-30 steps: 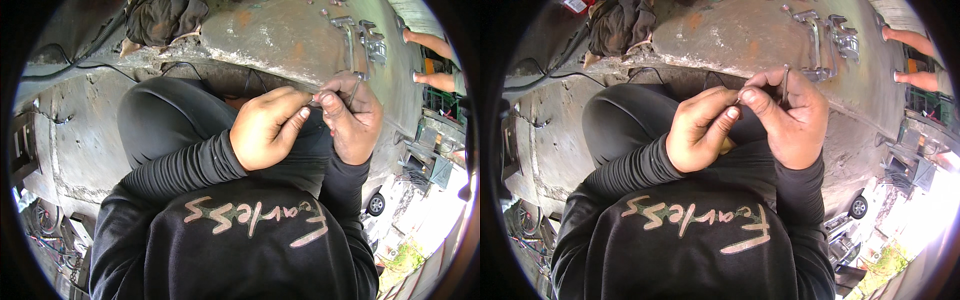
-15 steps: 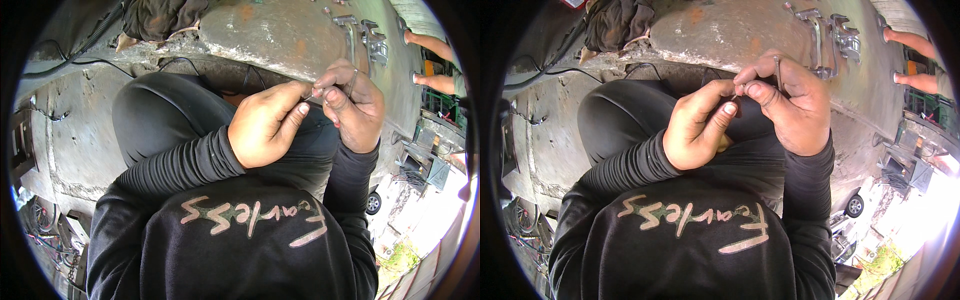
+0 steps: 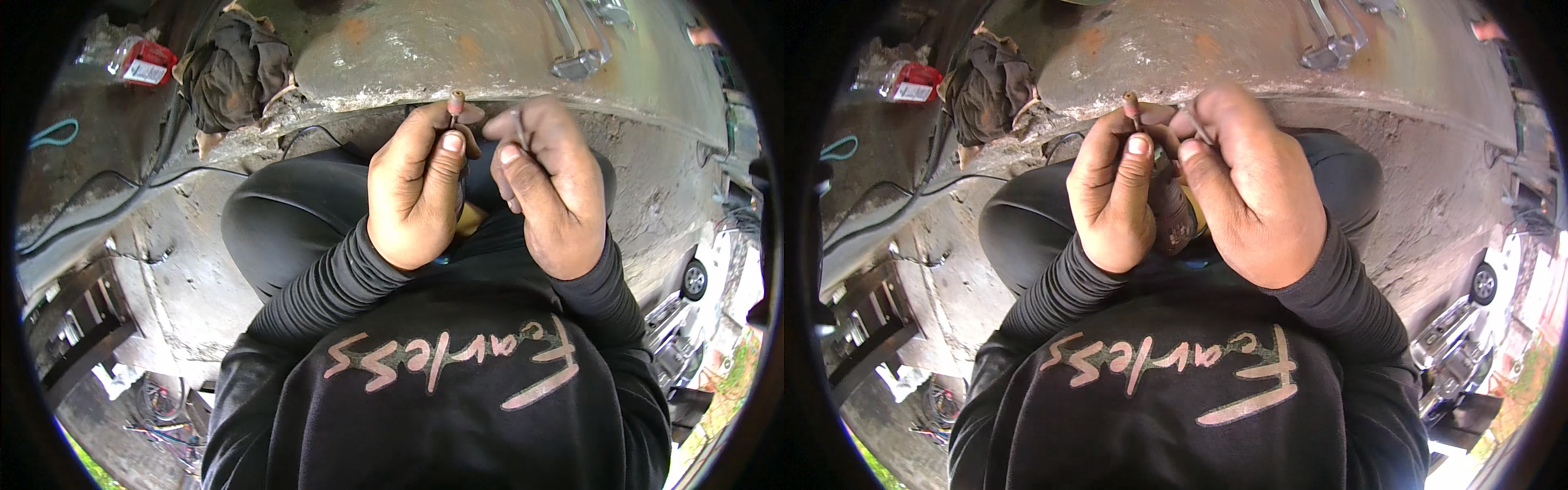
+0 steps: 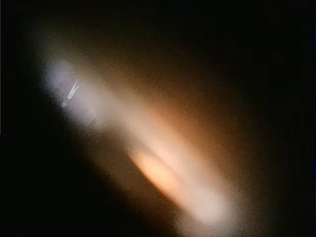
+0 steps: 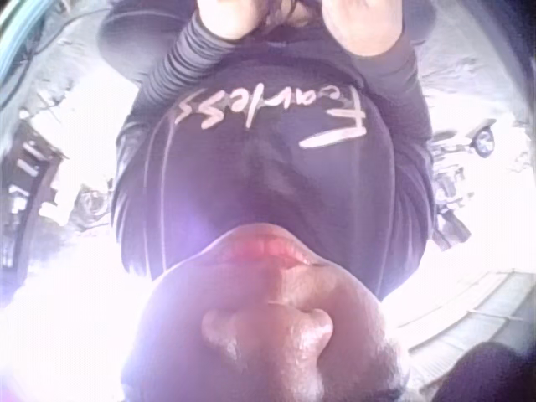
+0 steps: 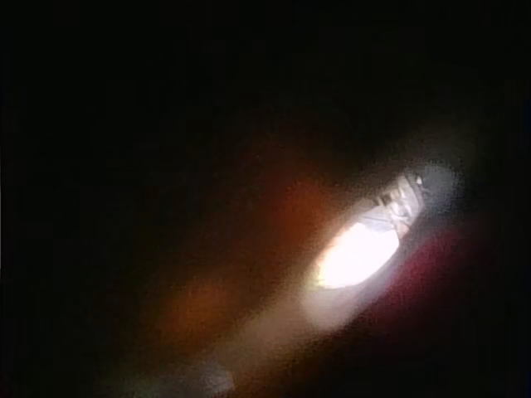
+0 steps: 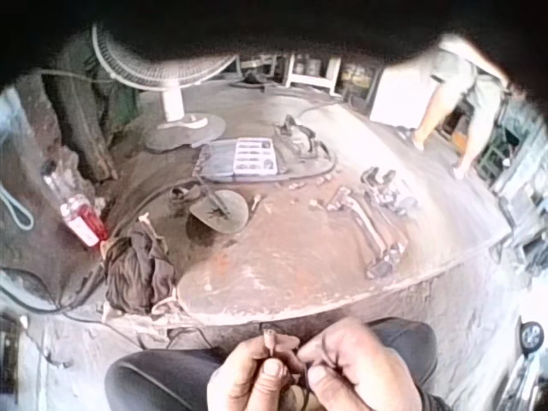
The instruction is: The person sits on the floor and uses a metal rod to scrape the inside of a curved metal part. They then use a rotary tool with a small bit to work on the same part and a small metal piece. The person switches between tools and objects while seated.
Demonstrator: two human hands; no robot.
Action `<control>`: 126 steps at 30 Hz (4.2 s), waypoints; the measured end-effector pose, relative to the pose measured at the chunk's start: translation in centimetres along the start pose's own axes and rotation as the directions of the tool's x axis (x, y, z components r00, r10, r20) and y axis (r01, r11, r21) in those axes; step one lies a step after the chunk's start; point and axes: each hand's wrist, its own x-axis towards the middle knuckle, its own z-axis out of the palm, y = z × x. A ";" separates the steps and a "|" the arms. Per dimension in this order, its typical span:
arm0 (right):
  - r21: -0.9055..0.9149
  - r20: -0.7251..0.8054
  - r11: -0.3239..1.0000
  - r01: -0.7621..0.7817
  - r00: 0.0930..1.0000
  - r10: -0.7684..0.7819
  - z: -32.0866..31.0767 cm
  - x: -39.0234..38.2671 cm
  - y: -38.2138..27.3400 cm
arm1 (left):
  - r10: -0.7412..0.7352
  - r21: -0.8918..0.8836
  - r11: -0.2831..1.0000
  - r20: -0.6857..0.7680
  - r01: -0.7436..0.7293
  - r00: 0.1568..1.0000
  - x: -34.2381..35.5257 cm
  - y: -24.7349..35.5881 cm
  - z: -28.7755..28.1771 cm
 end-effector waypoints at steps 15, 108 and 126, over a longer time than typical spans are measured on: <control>-0.177 0.081 0.982 0.066 0.995 -0.052 0.3 0.1 0.3 | 0.025 -0.028 0.999 0.067 -0.023 0.997 -0.1 0.2 -0.3; 0.003 0.328 0.998 -0.056 0.943 0.051 -3.1 0.7 -0.6 | 0.116 0.133 0.982 0.149 -0.136 0.982 0.5 2.2 -0.8; -0.357 0.476 0.922 0.151 0.879 0.040 -3.8 4.8 -4.2 | 0.005 0.153 0.987 0.277 -0.049 0.961 -0.3 1.6 -0.7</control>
